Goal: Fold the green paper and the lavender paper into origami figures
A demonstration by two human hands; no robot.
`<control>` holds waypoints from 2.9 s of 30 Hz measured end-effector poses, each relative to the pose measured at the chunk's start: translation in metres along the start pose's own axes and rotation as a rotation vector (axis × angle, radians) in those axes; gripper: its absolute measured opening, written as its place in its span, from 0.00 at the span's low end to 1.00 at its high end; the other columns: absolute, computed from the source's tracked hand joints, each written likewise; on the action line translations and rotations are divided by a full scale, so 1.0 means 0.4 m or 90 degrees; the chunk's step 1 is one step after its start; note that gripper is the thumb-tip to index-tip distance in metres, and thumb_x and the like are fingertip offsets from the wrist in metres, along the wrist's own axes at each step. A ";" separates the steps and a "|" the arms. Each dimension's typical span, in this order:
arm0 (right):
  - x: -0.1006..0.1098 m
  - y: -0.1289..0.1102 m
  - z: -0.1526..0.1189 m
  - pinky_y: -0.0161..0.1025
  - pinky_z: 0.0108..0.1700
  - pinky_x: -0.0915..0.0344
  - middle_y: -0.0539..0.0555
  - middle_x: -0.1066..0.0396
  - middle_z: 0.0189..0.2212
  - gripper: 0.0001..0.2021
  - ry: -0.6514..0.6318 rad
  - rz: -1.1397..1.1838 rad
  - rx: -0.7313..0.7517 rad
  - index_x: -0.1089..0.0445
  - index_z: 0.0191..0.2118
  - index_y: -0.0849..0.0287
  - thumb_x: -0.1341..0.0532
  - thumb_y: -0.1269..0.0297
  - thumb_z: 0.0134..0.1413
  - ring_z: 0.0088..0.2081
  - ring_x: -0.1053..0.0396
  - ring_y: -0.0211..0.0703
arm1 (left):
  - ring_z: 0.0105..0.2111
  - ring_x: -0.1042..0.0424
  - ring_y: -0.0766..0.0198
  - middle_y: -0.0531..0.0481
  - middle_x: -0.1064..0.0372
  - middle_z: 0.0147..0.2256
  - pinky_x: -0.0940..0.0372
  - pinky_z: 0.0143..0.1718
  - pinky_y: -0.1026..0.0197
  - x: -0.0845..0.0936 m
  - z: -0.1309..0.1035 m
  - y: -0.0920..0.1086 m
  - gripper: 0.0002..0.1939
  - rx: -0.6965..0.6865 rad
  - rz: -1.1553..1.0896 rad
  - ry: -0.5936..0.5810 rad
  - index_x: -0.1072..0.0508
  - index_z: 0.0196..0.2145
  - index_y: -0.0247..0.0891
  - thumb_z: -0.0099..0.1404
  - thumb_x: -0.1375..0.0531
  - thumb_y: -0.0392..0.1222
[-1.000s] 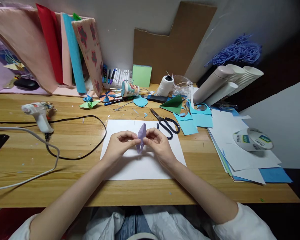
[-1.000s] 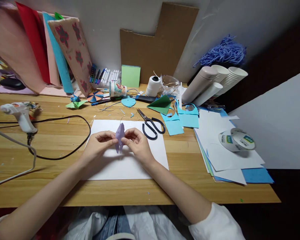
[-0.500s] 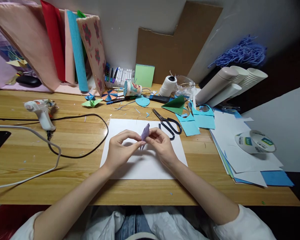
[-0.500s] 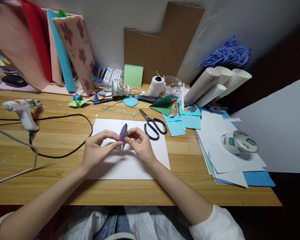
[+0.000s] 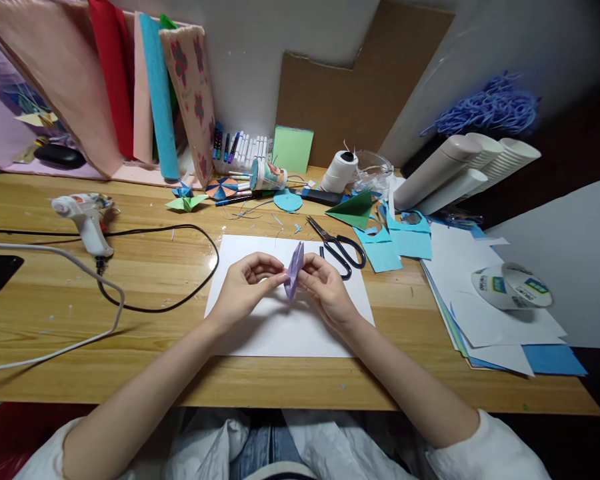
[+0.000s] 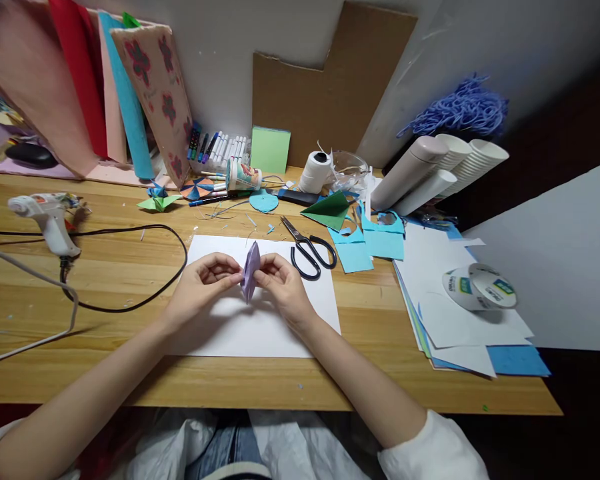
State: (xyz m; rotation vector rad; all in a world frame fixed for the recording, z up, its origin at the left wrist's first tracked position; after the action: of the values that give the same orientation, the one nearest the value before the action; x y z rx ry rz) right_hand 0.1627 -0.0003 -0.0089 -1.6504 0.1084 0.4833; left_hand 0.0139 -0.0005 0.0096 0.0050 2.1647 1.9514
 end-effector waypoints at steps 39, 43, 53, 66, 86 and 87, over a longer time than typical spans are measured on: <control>-0.017 -0.004 -0.009 0.37 0.40 0.35 0.50 0.36 0.31 0.07 0.074 -0.152 0.135 0.35 0.34 0.56 0.37 0.63 0.49 0.36 0.35 0.39 | 0.33 0.30 0.63 0.47 0.30 0.31 0.35 0.35 0.61 -0.027 -0.049 0.021 0.02 -0.375 0.383 0.098 0.26 0.30 0.38 0.56 0.39 0.35; -0.015 -0.004 -0.008 0.38 0.41 0.35 0.50 0.36 0.32 0.07 0.077 -0.151 0.135 0.35 0.34 0.56 0.37 0.62 0.49 0.36 0.35 0.39 | 0.32 0.30 0.64 0.48 0.31 0.31 0.36 0.35 0.61 -0.025 -0.044 0.021 0.02 -0.358 0.345 0.089 0.26 0.30 0.38 0.57 0.39 0.35; -0.002 0.004 -0.001 0.36 0.40 0.38 0.50 0.34 0.30 0.08 0.051 -0.099 0.085 0.31 0.32 0.59 0.35 0.63 0.46 0.34 0.36 0.37 | 0.31 0.31 0.63 0.50 0.29 0.28 0.38 0.35 0.62 -0.014 -0.031 0.025 0.02 -0.265 0.286 0.081 0.27 0.26 0.37 0.56 0.39 0.35; 0.010 0.006 0.003 0.33 0.34 0.39 0.47 0.32 0.25 0.07 0.002 0.010 0.022 0.29 0.25 0.59 0.31 0.66 0.39 0.28 0.35 0.34 | 0.34 0.31 0.63 0.50 0.31 0.29 0.38 0.38 0.62 -0.008 -0.016 0.001 0.05 -0.166 0.158 0.011 0.31 0.27 0.36 0.56 0.38 0.38; 0.005 0.014 0.004 0.36 0.40 0.35 0.50 0.29 0.30 0.10 -0.013 -0.026 0.003 0.29 0.31 0.59 0.31 0.67 0.39 0.33 0.32 0.37 | 0.30 0.32 0.65 0.50 0.32 0.28 0.38 0.34 0.63 -0.010 -0.013 -0.006 0.06 -0.102 0.189 -0.013 0.29 0.27 0.34 0.56 0.39 0.41; 0.003 0.013 0.003 0.36 0.40 0.36 0.50 0.29 0.29 0.09 -0.016 -0.031 0.008 0.29 0.31 0.59 0.32 0.67 0.40 0.33 0.32 0.37 | 0.30 0.33 0.65 0.50 0.32 0.27 0.38 0.34 0.64 -0.010 -0.014 -0.006 0.06 -0.099 0.188 -0.014 0.30 0.27 0.34 0.56 0.38 0.41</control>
State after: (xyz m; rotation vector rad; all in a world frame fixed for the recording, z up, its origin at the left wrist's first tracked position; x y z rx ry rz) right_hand 0.1618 0.0002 -0.0142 -1.6298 0.0530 0.4655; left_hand 0.0172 -0.0068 0.0084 0.3360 2.0898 2.2616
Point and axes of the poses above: each hand's wrist, its own z-axis towards the middle knuckle, its own x-axis out of the back of the hand, y = z × x, the point moved 3 cm from there along z, towards the middle knuckle
